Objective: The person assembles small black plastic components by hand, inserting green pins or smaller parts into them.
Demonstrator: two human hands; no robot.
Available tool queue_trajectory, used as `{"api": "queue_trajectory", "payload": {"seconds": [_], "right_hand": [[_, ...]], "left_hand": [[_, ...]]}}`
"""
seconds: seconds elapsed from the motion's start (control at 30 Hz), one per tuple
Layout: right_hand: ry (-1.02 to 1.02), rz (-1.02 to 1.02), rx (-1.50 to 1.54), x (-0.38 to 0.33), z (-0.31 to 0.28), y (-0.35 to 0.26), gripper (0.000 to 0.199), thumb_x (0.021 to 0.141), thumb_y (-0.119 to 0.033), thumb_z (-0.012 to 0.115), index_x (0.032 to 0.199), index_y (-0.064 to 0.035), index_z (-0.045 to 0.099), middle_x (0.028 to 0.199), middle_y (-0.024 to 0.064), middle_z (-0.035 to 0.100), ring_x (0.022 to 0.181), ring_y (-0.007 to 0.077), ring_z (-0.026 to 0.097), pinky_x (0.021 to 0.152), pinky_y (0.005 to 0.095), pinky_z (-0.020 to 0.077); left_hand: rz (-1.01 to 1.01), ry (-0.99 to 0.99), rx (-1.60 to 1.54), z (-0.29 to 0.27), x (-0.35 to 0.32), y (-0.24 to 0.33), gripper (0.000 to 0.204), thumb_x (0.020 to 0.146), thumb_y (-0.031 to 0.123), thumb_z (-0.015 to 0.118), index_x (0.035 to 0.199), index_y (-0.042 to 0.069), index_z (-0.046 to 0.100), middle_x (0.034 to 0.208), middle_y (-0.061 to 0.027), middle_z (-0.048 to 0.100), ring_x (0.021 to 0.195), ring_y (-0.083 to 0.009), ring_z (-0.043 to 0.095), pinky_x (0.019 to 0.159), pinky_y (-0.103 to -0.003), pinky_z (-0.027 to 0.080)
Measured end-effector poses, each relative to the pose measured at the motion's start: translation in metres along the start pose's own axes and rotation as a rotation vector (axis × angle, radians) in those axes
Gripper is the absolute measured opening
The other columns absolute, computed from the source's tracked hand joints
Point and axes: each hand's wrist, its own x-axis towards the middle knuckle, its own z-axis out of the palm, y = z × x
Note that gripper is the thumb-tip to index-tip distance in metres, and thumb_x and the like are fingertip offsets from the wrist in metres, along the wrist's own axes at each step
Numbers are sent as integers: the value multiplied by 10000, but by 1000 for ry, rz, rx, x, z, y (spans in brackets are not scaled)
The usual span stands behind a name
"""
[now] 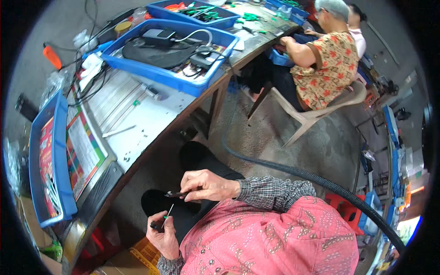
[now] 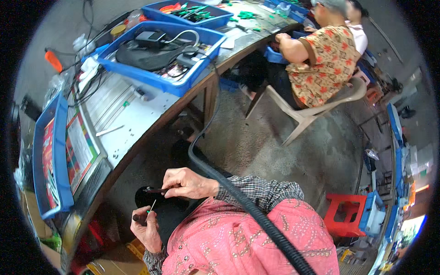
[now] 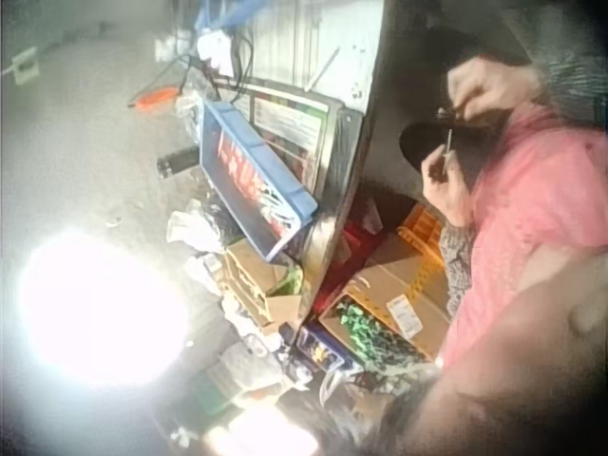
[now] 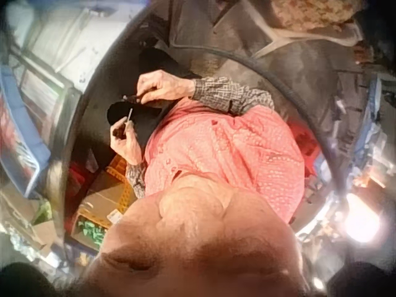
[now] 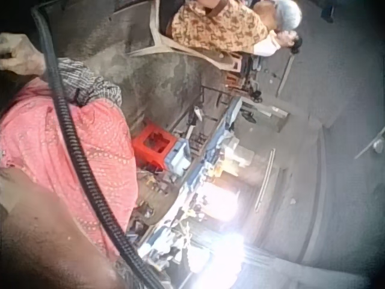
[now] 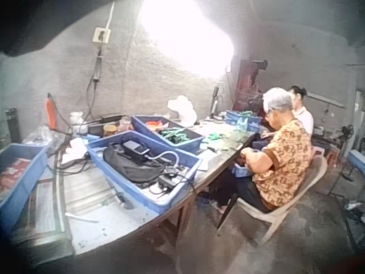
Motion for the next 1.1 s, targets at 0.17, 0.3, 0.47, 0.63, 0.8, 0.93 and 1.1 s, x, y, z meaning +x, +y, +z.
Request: {"api": "queue_trajectory", "payload": {"seconds": [0.17,0.3,0.47,0.63,0.8,0.93,1.1], "right_hand": [[-16,149,157,1,3,-8,199,827,-72,675,984,42,633,757,56,613,571,100,562,509,244,441],[-26,343,215,-4,-1,-4,188,833,-86,670,981,20,620,717,21,617,517,52,513,463,216,417],[-33,471,455,-10,0,-4,160,850,-92,644,934,39,607,683,49,612,463,75,530,405,214,412],[-66,624,560,-9,-2,-10,170,835,-60,631,975,37,618,762,60,644,522,65,540,479,201,430],[45,707,631,-8,-16,-22,161,823,14,610,975,65,608,827,127,659,559,120,592,531,233,492],[99,616,812,-20,-14,2,136,850,1,607,983,28,621,868,121,660,587,143,615,542,238,509],[95,649,916,-24,-7,18,133,858,-19,614,981,32,620,884,141,652,622,157,635,588,246,535]], "left_hand": [[19,-26,-35,4,2,0,107,856,24,612,955,2,579,688,-16,528,501,-42,427,442,-185,322],[23,-41,-57,7,4,-2,119,883,88,620,956,8,571,714,-31,548,495,-42,417,434,-184,307],[-15,-73,-96,9,2,2,111,887,83,609,953,7,562,715,-33,549,495,-41,420,428,-183,308],[-100,-31,-87,9,-2,13,94,840,-8,596,931,-13,572,696,-35,552,499,-47,441,445,-179,337],[-138,-126,-79,13,4,15,144,817,-28,640,952,4,603,762,1,561,633,-41,469,566,-194,390],[-66,-201,-53,15,9,10,137,848,2,619,982,4,595,736,-10,564,558,-39,466,495,-185,358],[-114,-231,-67,16,17,9,159,854,45,658,994,-11,606,796,-9,581,611,-38,483,544,-187,386]]}}
